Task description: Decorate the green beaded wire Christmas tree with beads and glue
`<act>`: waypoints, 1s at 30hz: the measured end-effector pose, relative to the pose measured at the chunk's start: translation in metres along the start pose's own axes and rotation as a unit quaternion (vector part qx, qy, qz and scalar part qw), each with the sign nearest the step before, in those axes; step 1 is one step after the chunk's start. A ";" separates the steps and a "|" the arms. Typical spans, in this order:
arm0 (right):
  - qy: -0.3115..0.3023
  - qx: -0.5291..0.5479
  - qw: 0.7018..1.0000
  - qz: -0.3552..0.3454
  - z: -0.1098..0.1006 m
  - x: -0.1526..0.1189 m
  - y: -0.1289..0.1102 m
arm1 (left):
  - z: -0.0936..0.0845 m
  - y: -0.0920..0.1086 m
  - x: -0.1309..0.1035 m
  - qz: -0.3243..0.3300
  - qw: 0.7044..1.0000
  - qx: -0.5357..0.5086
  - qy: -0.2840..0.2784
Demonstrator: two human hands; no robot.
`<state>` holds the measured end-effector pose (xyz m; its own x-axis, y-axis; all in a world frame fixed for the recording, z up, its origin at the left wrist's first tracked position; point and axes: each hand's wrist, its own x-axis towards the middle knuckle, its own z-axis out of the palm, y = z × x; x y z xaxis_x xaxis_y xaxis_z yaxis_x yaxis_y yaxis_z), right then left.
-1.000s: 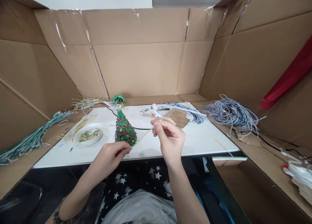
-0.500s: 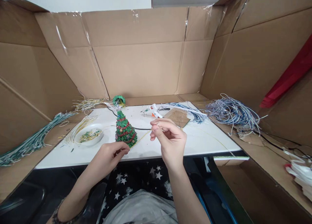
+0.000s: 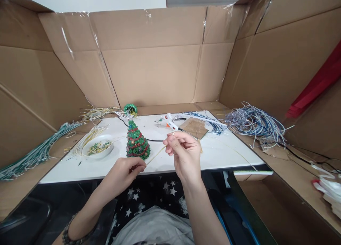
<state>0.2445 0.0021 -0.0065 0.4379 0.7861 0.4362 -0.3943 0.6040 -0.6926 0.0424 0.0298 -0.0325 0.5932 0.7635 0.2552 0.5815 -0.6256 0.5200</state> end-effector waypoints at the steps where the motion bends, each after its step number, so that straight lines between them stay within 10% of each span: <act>1: 0.007 0.000 1.000 -0.009 0.001 0.000 0.000 | 0.001 0.000 0.000 0.000 1.000 0.000 0.000; 30: 0.112 0.016 0.988 -0.104 0.011 0.002 0.021 | 0.010 0.004 -0.002 -0.008 0.998 -0.038 -0.048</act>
<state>0.2284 0.0179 -0.0131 0.6783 0.5978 0.4273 -0.3001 0.7562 -0.5815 0.0489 0.0241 -0.0397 0.6369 0.7520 0.1698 0.5497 -0.5974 0.5839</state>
